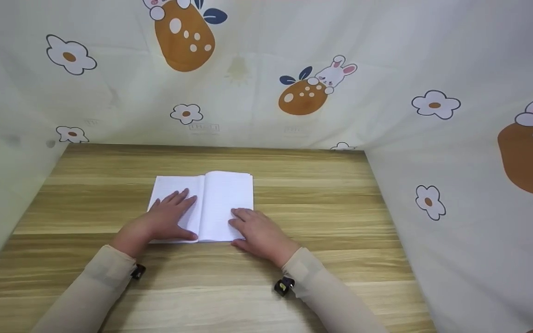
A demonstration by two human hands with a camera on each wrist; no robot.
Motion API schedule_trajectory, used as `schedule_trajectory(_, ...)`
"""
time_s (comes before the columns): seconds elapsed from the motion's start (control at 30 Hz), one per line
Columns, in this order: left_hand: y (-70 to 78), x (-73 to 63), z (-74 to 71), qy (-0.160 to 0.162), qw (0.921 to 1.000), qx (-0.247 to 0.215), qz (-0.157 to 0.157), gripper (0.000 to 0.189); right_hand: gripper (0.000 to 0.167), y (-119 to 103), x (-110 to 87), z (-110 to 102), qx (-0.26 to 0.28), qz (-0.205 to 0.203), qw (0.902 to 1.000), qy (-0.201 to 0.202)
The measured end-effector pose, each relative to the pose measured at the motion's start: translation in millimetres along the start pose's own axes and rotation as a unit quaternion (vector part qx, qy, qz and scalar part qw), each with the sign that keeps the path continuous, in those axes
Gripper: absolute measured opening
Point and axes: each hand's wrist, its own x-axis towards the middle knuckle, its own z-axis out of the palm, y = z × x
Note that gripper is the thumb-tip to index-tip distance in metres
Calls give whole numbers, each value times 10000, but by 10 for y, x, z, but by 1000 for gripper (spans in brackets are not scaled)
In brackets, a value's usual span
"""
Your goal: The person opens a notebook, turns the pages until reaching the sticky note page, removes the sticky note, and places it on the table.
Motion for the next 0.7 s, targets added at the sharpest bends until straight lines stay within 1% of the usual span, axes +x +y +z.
schedule_trajectory(0.2, -10, -1, 9, 47, 10000, -40, 35, 117, 57, 0, -18, 22, -54, -211, 9997, 53)
schedule_trajectory(0.57, -22, 5, 9, 55, 10000, 4, 77, 117, 55, -6, -37, 13, 16, -209, 9998, -25)
schedule_trajectory(0.7, -28, 14, 6, 60, 9999, -31, 75, 117, 55, -9, -43, -10, 70, -145, 9998, -117)
